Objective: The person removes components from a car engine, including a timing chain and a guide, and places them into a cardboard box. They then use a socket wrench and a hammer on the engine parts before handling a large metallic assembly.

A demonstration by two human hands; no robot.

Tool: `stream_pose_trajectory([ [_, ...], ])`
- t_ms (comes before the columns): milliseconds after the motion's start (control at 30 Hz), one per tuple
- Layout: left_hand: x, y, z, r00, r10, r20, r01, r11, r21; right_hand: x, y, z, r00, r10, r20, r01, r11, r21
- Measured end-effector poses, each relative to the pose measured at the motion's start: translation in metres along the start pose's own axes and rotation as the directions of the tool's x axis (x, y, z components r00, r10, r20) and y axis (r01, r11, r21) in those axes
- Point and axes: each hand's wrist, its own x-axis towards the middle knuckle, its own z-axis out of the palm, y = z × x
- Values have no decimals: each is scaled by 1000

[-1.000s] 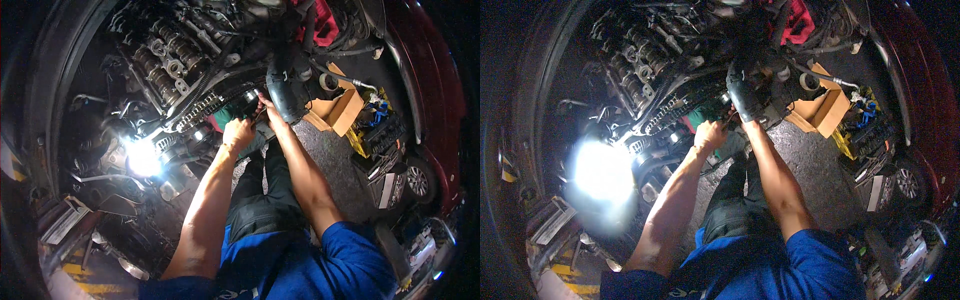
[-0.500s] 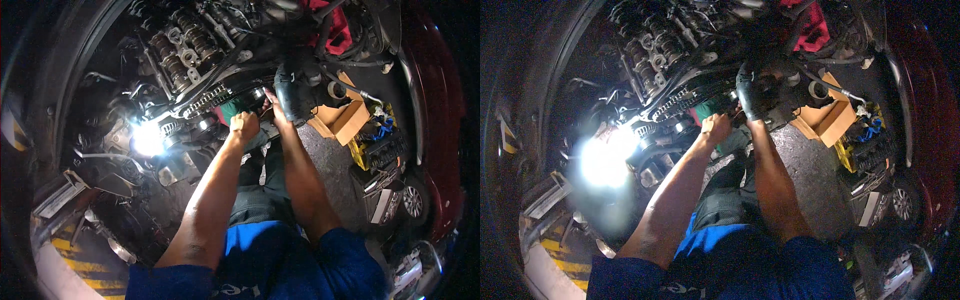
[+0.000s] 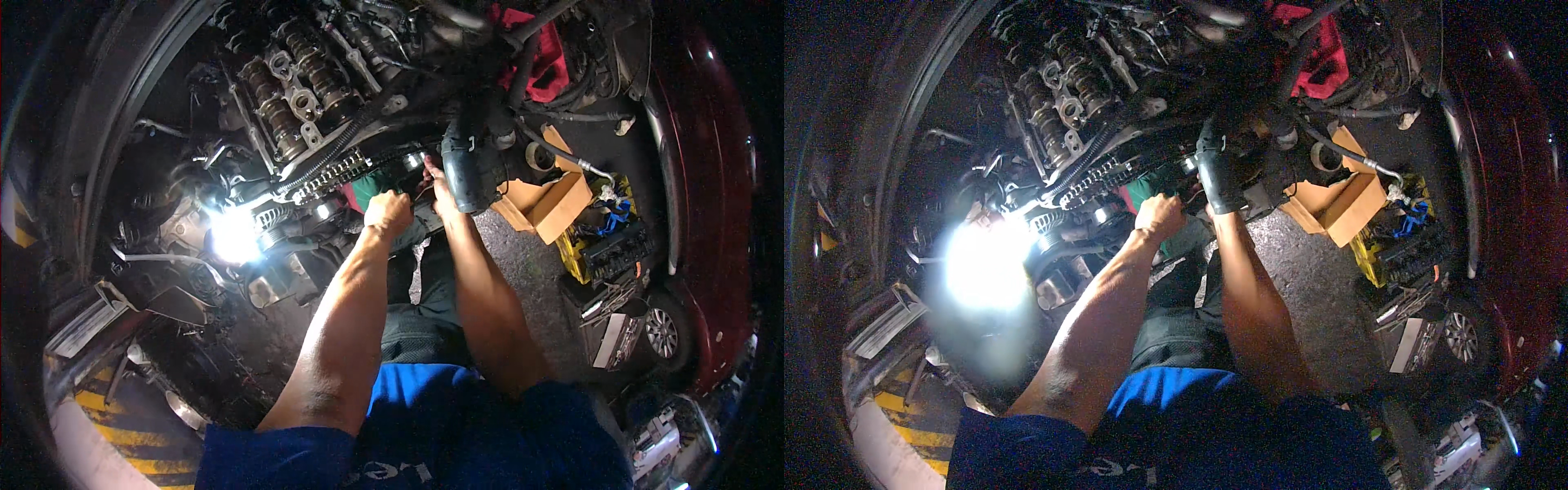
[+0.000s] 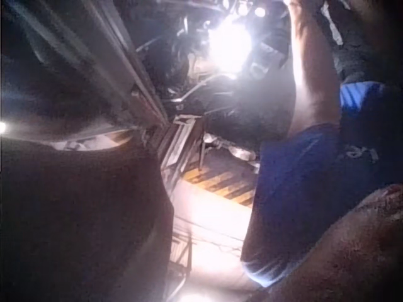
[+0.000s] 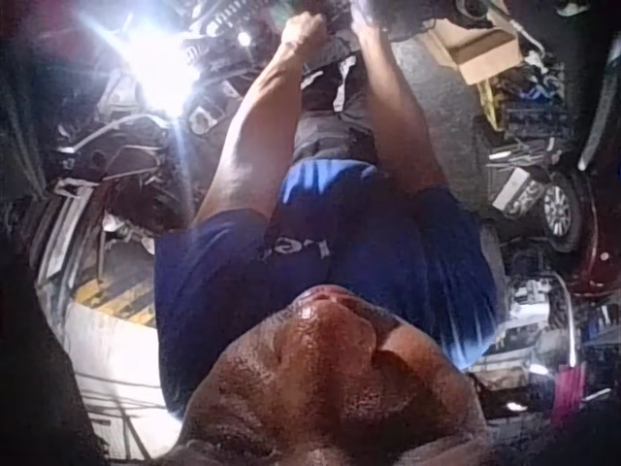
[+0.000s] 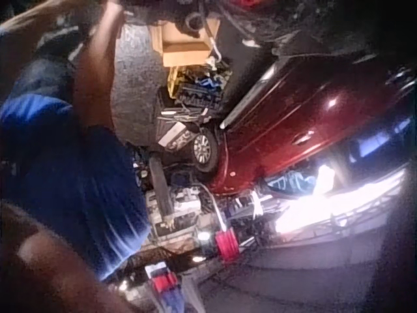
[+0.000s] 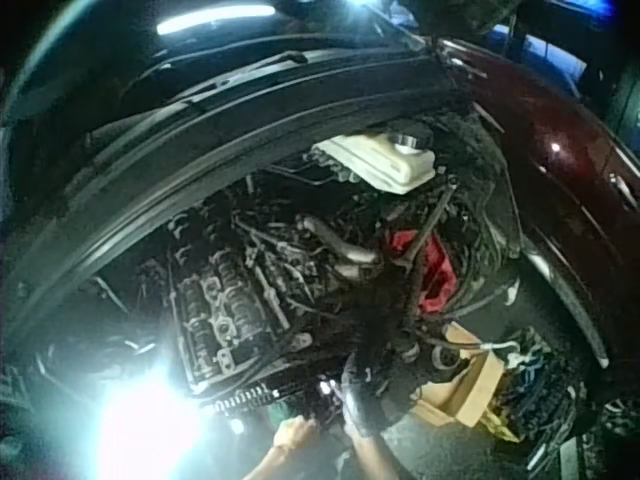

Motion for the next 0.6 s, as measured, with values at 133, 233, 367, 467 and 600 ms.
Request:
stream_pose_trajectory([
  [133,9,12,1,996,69,-48,-69,998,1,7,-4,-17,999,38,-5,-36,985,171],
  [233,20,21,10,989,138,-59,-140,990,-18,15,-1,-39,999,30,24,-34,976,213],
  [367,12,-21,71,928,-67,-367,-30,967,-251,-4,1,14,971,-204,128,207,978,-12],
  [467,30,0,79,987,-18,-157,-26,962,-273,7,25,-27,938,-342,59,340,872,-353],
  [600,31,-12,74,993,-35,-115,3,965,-263,9,38,-18,991,17,136,-26,998,65],
])
